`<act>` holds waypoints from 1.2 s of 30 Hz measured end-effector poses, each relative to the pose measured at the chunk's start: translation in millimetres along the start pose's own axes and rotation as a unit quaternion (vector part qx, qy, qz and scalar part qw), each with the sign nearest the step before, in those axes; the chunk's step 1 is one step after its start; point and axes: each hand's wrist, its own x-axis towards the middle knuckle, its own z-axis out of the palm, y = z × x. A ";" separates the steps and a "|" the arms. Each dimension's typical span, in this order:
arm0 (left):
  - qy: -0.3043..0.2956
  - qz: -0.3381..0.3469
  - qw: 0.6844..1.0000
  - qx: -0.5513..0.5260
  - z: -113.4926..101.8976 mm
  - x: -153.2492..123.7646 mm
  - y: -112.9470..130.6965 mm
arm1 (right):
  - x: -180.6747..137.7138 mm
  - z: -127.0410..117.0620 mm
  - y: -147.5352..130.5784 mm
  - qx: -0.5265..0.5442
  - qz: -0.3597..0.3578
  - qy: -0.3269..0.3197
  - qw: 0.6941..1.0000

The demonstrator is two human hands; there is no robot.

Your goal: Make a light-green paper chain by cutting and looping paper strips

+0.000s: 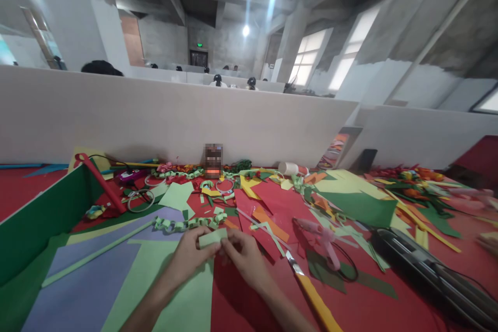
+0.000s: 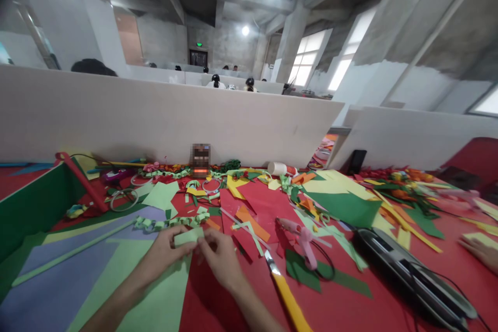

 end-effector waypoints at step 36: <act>-0.034 -0.052 0.995 -0.078 3.0 -9.0 -22.9 | -3.7 -4.1 -1.5 0.055 0.052 0.018 0.997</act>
